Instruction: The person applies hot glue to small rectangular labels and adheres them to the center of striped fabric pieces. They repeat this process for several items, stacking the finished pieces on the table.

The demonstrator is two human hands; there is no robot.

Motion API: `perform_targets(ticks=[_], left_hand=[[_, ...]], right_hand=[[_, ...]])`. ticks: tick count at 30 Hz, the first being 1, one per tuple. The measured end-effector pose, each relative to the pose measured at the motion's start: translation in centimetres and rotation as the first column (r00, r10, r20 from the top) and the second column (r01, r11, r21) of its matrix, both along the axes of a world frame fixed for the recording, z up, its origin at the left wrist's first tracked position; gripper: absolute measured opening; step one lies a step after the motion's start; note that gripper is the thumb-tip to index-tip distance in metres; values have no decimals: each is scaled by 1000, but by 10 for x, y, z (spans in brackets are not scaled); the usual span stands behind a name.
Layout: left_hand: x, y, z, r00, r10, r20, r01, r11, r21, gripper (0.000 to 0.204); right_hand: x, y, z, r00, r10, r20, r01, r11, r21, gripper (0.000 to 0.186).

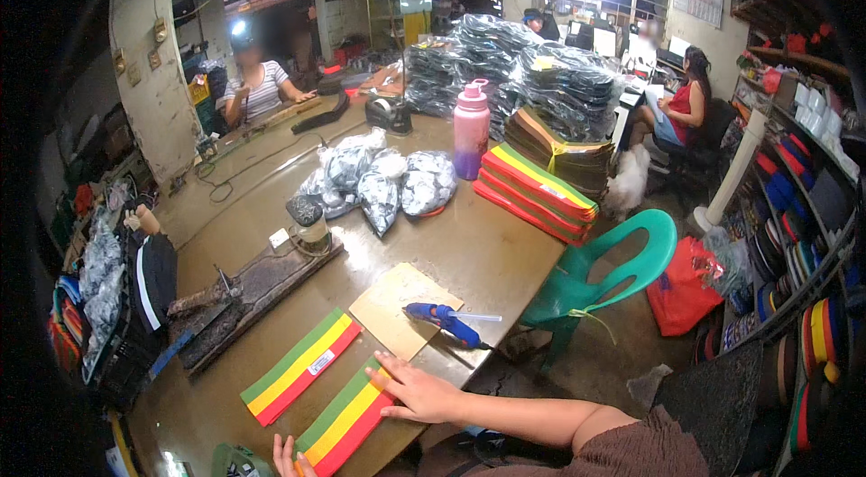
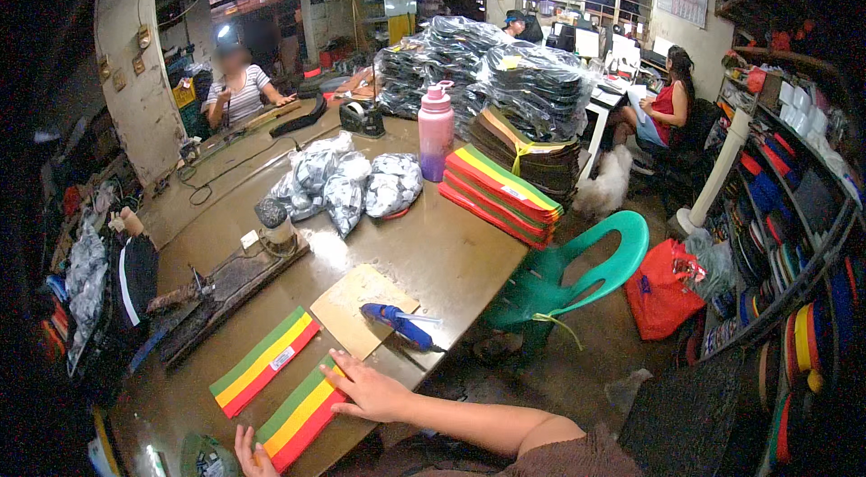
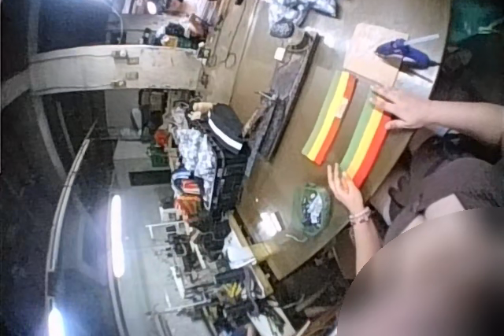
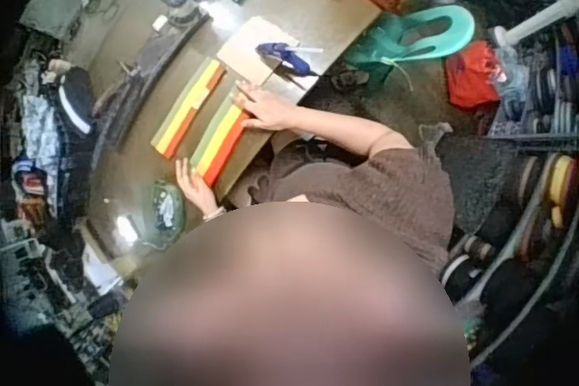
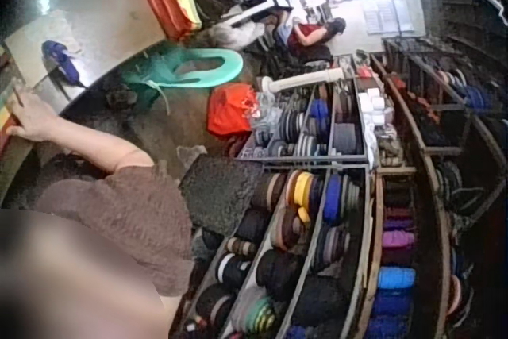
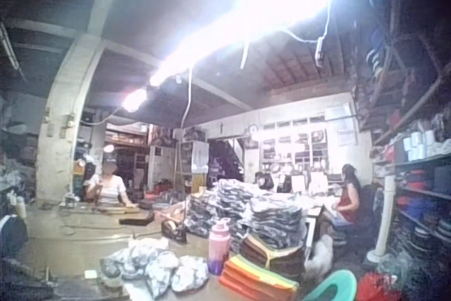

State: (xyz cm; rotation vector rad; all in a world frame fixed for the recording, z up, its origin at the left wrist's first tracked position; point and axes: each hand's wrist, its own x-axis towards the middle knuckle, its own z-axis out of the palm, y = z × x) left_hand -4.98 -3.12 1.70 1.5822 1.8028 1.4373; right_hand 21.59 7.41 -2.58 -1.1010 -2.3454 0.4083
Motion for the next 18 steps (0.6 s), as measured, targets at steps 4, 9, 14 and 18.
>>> perform_targets(ticks=[4,9,14,18], left_hand=[[0,-1,-3,996,22,-89,-23,1000,-13,34],[-5,0,-9,983,7,-181,-7,1000,-3,33],[-7,3,-14,933,8,-361,12,999,53,31],[-6,0,-17,922,21,-386,-11,1000,28,29]], right_hand=[[-1,0,-4,1000,-8,-11,8,1000,-6,75],[-2,0,-6,996,-33,-78,36,999,40,71],[0,0,-11,990,-42,-131,56,993,101,67],[-3,-1,-14,983,-73,-169,88,993,80,64]])
